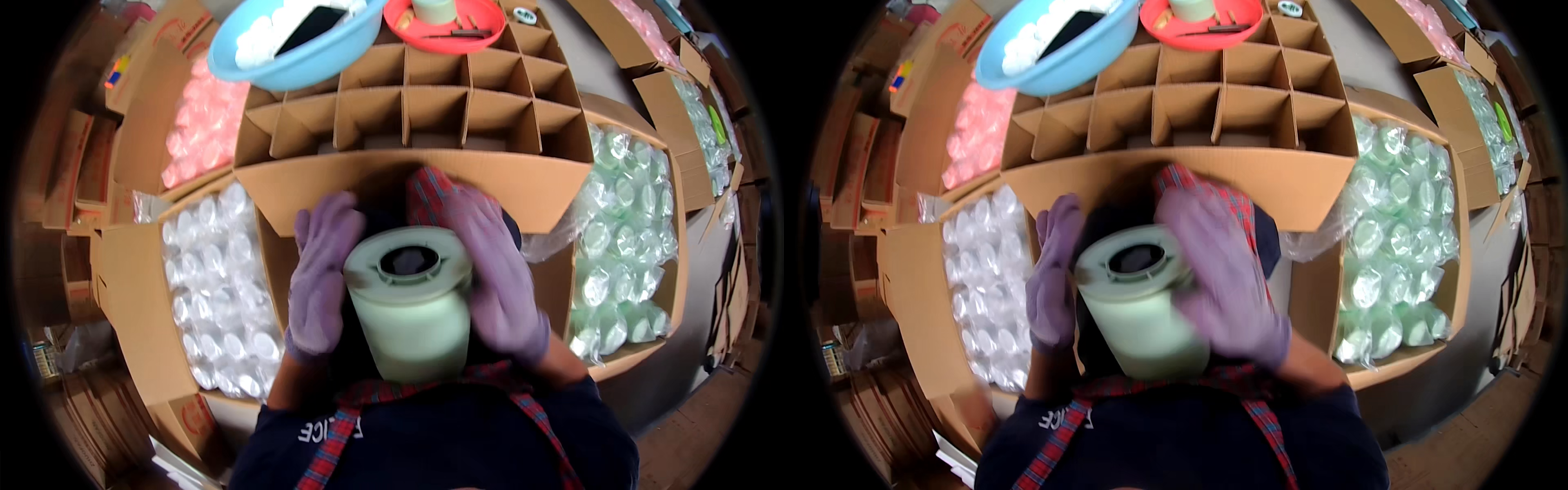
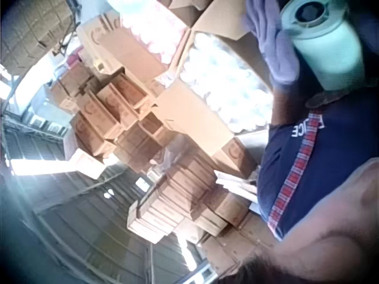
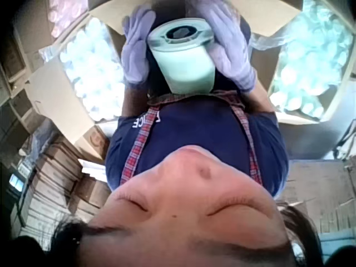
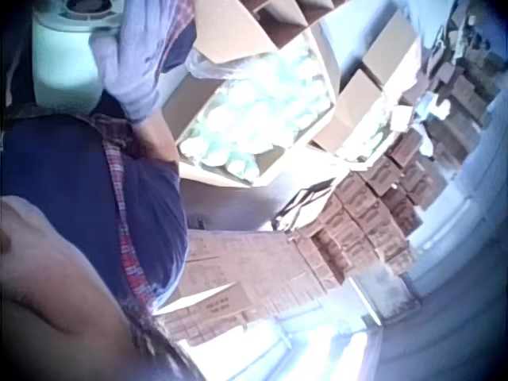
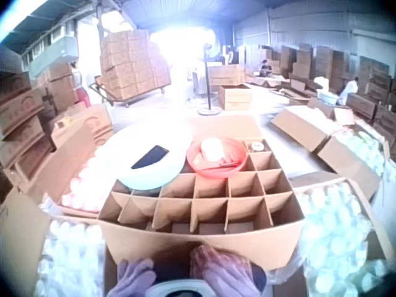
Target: The person assembles light green plastic pitchers by inserting a metal strainer and a lid into each unit, then wrapping them in clear plastic bags and placing them into a cardboard box. The process is repeated for multiple pitchers.
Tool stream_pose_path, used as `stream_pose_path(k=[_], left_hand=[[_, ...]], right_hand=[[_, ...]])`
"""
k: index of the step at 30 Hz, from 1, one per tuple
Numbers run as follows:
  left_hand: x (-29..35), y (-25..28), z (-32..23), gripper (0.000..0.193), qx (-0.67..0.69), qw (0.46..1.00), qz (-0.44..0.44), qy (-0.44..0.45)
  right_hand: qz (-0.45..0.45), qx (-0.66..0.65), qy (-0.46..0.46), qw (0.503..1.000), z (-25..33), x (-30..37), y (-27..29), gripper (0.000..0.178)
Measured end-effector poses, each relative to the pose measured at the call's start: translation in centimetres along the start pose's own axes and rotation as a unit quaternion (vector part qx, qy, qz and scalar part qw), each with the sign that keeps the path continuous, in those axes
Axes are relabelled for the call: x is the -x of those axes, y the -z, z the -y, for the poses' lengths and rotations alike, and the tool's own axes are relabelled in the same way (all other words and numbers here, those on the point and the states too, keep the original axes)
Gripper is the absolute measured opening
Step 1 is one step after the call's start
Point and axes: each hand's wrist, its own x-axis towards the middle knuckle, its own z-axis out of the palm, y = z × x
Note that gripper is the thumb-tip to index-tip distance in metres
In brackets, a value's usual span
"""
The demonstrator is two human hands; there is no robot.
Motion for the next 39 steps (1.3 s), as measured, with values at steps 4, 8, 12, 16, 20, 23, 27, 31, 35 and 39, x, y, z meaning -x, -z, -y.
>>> stream_pose_path(k=[4, 8, 12, 16, 20, 23, 27, 31, 35, 39], left_hand=[[0.0, -0.2, 2.8, 0.045, -0.069, 0.993, 0.072, 0.060], [0.3, -0.3, -1.7, 0.044, 0.042, 0.998, 0.047, -0.029], [-0.5, 0.2, 2.2, 0.046, -0.146, 0.987, 0.065, -0.006], [-0.5, -0.4, 0.5, 0.054, 0.126, 0.986, 0.113, 0.006], [-0.9, 0.7, 1.4, 0.058, 0.003, 0.997, 0.075, 0.000], [-0.6, 0.5, 1.4, 0.060, 0.128, 0.986, 0.094, -0.048], [-1.4, -0.1, -0.2, 0.070, 0.278, 0.947, 0.157, 0.026], [0.4, -4.8, 3.3, 0.045, 0.278, 0.922, 0.270, 0.006], [2.6, -4.2, 0.3, 0.026, 0.396, 0.880, 0.231, 0.122], [6.2, -4.0, -3.3, 0.020, 0.134, 0.983, 0.027, 0.125]], right_hand=[[0.090, 0.019, 0.133, 0.987, 3.4, -0.1, 0.4, 0.083], [0.013, 0.061, -0.010, 0.998, 0.9, -1.0, 0.1, 0.087], [0.035, 0.143, 0.041, 0.988, 1.4, -1.3, 0.9, 0.090], [0.118, 0.080, 0.039, 0.989, 2.2, -2.0, 1.0, 0.101], [0.073, 0.084, 0.036, 0.993, 2.4, -3.0, 1.4, 0.078], [0.118, -0.081, -0.084, 0.986, -2.8, -2.1, 1.5, 0.033], [0.194, -0.040, 0.110, 0.974, -0.8, -3.4, 2.6, 0.030], [0.314, -0.027, 0.174, 0.933, 6.2, -5.1, 4.2, 0.029], [0.317, 0.280, 0.235, 0.875, 10.7, -3.2, 3.8, 0.034], [0.260, 0.312, 0.104, 0.908, 8.8, 2.0, 3.8, 0.027]])
